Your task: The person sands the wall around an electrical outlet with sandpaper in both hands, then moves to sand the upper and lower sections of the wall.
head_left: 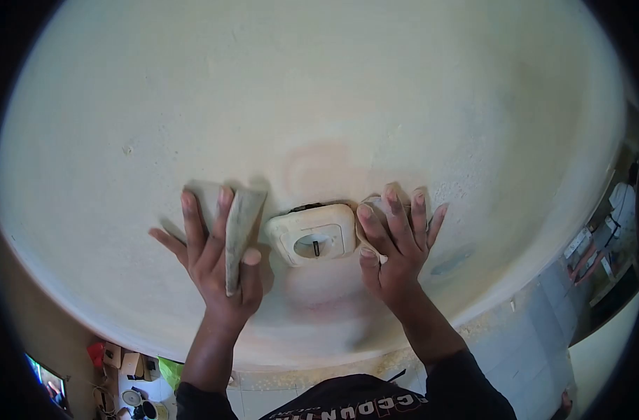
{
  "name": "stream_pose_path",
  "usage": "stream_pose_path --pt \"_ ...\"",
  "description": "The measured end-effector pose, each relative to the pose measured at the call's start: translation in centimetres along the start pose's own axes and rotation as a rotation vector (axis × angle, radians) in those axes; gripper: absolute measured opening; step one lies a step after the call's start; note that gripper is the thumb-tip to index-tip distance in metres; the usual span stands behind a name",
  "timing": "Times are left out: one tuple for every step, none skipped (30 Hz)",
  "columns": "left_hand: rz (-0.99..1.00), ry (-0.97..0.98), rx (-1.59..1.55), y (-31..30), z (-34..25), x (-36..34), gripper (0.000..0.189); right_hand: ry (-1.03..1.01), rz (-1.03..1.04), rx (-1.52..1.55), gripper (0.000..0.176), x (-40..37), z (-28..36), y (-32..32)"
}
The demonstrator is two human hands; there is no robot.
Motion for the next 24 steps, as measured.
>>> stream_pose_path --pt "0.000 -0.010 -0.008 -0.1 -0.1 0.0 0.052 0.004 0.005 -0.001 0.043 0.0 0.1 -0.1" --pt "0.002 -0.019 -0.017 -0.1 -0.3 -0.1 0.052 0.011 0.010 -0.002 0.043 -0.1 0.1 -0.1" --pt "-0.002 -0.024 -0.026 -0.1 -0.3 -0.1 0.052 0.036 0.013 0.019 0.042 -1.1 -0.1 0.1" --pt "0.008 -0.042 -0.021 0.1 -0.2 -1.3 0.053 0.061 0.017 0.040 0.042 -3.4 -0.2 0.6" --pt "0.016 -0.059 -0.018 0.5 0.0 -3.4 0.053 0.085 0.020 0.059 0.041 -5.2 -0.3 1.3" --pt "0.022 -0.077 -0.014 0.8 0.0 -4.3 0.053 0.076 -0.009 0.036 0.041 -5.7 -0.2 1.6" --pt "0.007 -0.055 -0.020 0.8 0.2 -4.0 0.053 0.060 -0.009 0.022 0.041 -5.3 -0.3 1.7" --pt "0.003 -0.039 -0.027 0.8 0.1 -3.3 0.054 0.047 0.004 0.009 0.041 -3.9 -0.2 1.1" --pt "-0.006 -0.025 -0.035 0.7 0.0 -2.4 0.054 0.030 0.014 -0.005 0.041 -2.4 -0.2 0.6" --pt "-0.010 -0.027 -0.041 0.4 0.0 -0.9 0.053 0.040 0.008 0.011 0.041 -0.7 -0.2 0.2" --pt "-0.021 -0.038 -0.049 0.2 -0.2 0.0 0.052 0.051 -0.001 0.029 0.041 0.9 -0.1 -0.1" --pt "-0.026 -0.048 -0.058 0.0 -0.3 0.6 0.052 0.068 -0.008 0.047 0.042 1.5 0.1 -0.3" --pt "-0.029 -0.055 -0.067 -0.2 -0.3 0.9 0.052 0.087 0.026 0.073 0.042 0.7 0.2 -0.4" --pt "-0.003 -0.081 -0.067 -0.1 -0.1 -0.1 0.055 0.101 0.052 0.097 0.042 -0.8 0.1 -0.3" --pt "0.018 -0.109 -0.066 0.2 0.2 -2.4 0.059 0.111 0.078 0.121 0.042 -2.1 0.0 0.0" --pt "0.041 -0.141 -0.065 0.5 0.5 -3.6 0.063 0.098 0.060 0.107 0.043 -3.3 -0.1 0.4" --pt "0.032 -0.116 -0.052 0.9 0.7 -3.7 0.063 0.085 0.042 0.094 0.043 -4.4 -0.3 1.1" --pt "0.030 -0.093 -0.040 1.1 0.8 -3.7 0.062 0.074 0.029 0.081 0.043 -5.0 -0.3 1.4" --pt "0.040 -0.080 -0.027 0.9 0.4 -3.6 0.062 0.074 0.031 0.073 0.043 -3.8 0.1 0.8" --pt "-0.010 -0.069 -0.054 0.8 0.0 -2.1 0.050 0.070 0.032 0.065 0.044 -1.4 0.5 0.1" --pt "-0.013 -0.078 -0.069 0.5 -0.6 -0.5 0.050 0.063 0.021 0.054 0.044 1.2 0.7 -0.5" --pt "-0.017 -0.085 -0.084 0.1 -1.1 0.9 0.050 0.054 0.011 0.055 0.045 2.7 0.7 -0.9" --pt "-0.016 -0.093 -0.097 -0.2 -1.4 1.5 0.049 0.056 0.029 0.066 0.045 2.5 0.7 -0.9" --pt "-0.001 -0.104 -0.086 -0.2 -1.4 1.1 0.048 0.061 0.046 0.077 0.045 2.0 0.7 -1.0"
Point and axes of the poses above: each hand's wrist, its own x-axis towards the middle knuckle, its own y-axis out of the palm, z = x × y, the point moved 1 cm from there along x, towards the middle knuckle, and after that the axes turned 4 degrees about -x, right-handed, at the moved point
